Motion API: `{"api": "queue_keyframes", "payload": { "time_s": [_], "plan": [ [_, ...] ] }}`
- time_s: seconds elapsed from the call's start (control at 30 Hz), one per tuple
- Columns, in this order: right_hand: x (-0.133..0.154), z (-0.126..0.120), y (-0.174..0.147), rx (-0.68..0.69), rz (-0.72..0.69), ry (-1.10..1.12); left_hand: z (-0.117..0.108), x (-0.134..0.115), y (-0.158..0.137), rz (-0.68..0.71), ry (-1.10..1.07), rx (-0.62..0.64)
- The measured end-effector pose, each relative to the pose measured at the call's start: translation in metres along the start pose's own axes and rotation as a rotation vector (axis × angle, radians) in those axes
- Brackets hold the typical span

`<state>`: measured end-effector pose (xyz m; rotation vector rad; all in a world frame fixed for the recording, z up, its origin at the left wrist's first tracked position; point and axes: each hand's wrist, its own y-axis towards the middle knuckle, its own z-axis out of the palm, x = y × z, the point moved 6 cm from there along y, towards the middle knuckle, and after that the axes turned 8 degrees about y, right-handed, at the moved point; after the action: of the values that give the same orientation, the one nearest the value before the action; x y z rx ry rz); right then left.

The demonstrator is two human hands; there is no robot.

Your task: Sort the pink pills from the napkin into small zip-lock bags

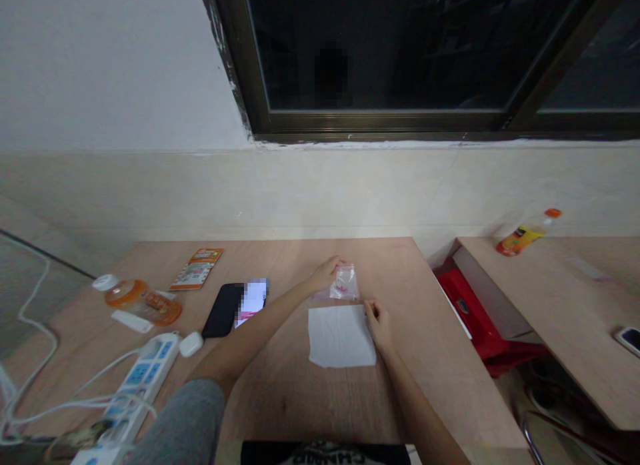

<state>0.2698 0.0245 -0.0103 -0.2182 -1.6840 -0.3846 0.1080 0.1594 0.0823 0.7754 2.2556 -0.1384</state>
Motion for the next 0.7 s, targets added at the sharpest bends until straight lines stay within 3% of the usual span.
{"api": "queue_keyframes", "payload": {
  "time_s": [0.2,0.33,0.47,0.57,0.7],
  "plan": [
    [0.001,0.002,0.000,0.003,-0.020,-0.079,0.021,0.010,0.023,-0.033,0.053,-0.006],
    [0.020,0.007,-0.006,0.001,-0.250,-0.341,0.026,0.016,0.025,-0.049,0.087,-0.018],
    [0.039,0.036,-0.016,0.185,-0.449,-0.702,0.029,0.019,0.025,-0.061,0.115,-0.029],
    [0.048,0.061,-0.014,0.339,-0.457,-0.806,0.029,0.022,0.028,-0.064,0.129,-0.031],
    [0.051,0.077,-0.005,0.411,-0.360,-0.846,0.029,0.027,0.035,-0.056,0.133,-0.020]
  ]
}}
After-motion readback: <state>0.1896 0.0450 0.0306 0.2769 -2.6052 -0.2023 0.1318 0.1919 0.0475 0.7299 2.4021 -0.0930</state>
